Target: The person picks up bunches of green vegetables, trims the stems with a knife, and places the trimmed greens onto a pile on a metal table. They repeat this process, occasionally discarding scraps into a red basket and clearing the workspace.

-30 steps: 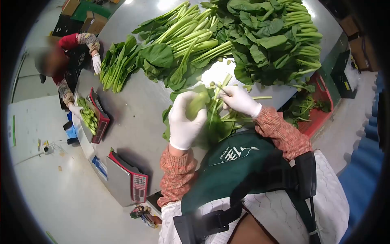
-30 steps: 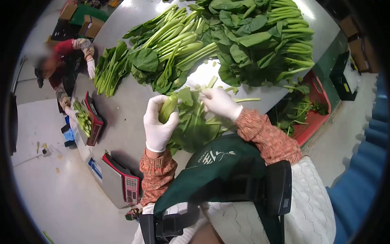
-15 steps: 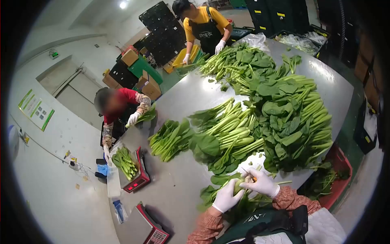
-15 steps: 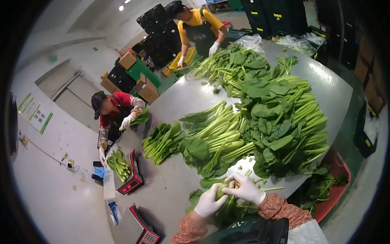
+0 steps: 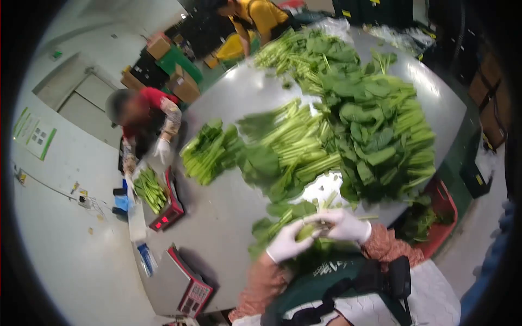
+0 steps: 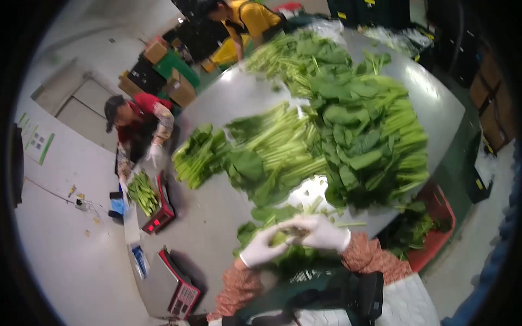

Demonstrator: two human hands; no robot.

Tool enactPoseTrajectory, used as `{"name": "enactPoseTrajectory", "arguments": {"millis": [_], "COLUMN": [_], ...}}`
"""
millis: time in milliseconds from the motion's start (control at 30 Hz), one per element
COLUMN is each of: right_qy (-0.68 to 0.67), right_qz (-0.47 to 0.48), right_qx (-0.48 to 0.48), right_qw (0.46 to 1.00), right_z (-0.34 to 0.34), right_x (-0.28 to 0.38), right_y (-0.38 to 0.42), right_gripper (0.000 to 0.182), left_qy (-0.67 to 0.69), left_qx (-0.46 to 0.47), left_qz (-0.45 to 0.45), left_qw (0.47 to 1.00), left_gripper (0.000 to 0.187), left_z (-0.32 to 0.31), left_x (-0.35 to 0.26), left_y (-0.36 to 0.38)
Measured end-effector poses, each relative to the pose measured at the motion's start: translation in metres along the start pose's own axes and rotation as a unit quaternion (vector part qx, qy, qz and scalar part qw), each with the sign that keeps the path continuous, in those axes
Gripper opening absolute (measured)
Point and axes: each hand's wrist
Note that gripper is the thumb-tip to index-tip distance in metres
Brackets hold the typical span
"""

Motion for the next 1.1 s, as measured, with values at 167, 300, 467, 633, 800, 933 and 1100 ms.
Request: {"name": "enactPoseTrajectory", "arguments": {"millis": [167, 300, 467, 633, 800, 933, 1100], "right_qy": [0.118, 0.019, 0.084, 0.269, 0.266, 0.276, 0.3], "right_qz": [0.078, -0.071, -0.285, -0.201, -0.147, -0.114, -0.079], "right_qx": [-0.078, -0.055, -0.037, -0.137, -0.12, -0.085, -0.033], "right_qw": [0.987, 0.996, 0.954, 0.932, 0.945, 0.95, 0.95], "right_z": [-0.013, -0.006, 0.042, 0.041, 0.027, 0.012, -0.024], "right_x": [-0.022, -0.039, -0.064, -0.07, -0.074, -0.083, -0.096], "right_y": [0.003, 0.026, 0.064, 0.084, 0.061, 0.022, -0.039], "right_gripper": [0.016, 0.011, 0.014, 0.032, 0.025, 0.013, 0.011], "left_qy": [-0.121, -0.102, 0.351, 0.594, 0.641, 0.644, 0.586], "left_qx": [-0.023, -0.214, -0.355, -0.385, -0.435, -0.428, -0.383], "left_qz": [0.041, 0.06, 0.034, -0.106, -0.099, -0.101, -0.232], "left_qw": [0.992, 0.97, 0.866, 0.699, 0.624, 0.626, 0.676], "left_gripper": [0.026, 0.021, 0.038, 0.024, 0.02, 0.02, 0.023], "left_z": [0.002, 0.02, 0.079, 0.138, 0.151, 0.158, 0.15], "left_x": [0.003, 0.011, 0.023, 0.068, 0.09, 0.103, 0.067], "left_y": [0.002, 0.013, 0.041, 0.083, 0.107, 0.121, 0.127]}}
Point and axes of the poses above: each hand's wrist, its own y-axis away from the middle knuckle, its own z-axis out of the back of the hand, x = y × z
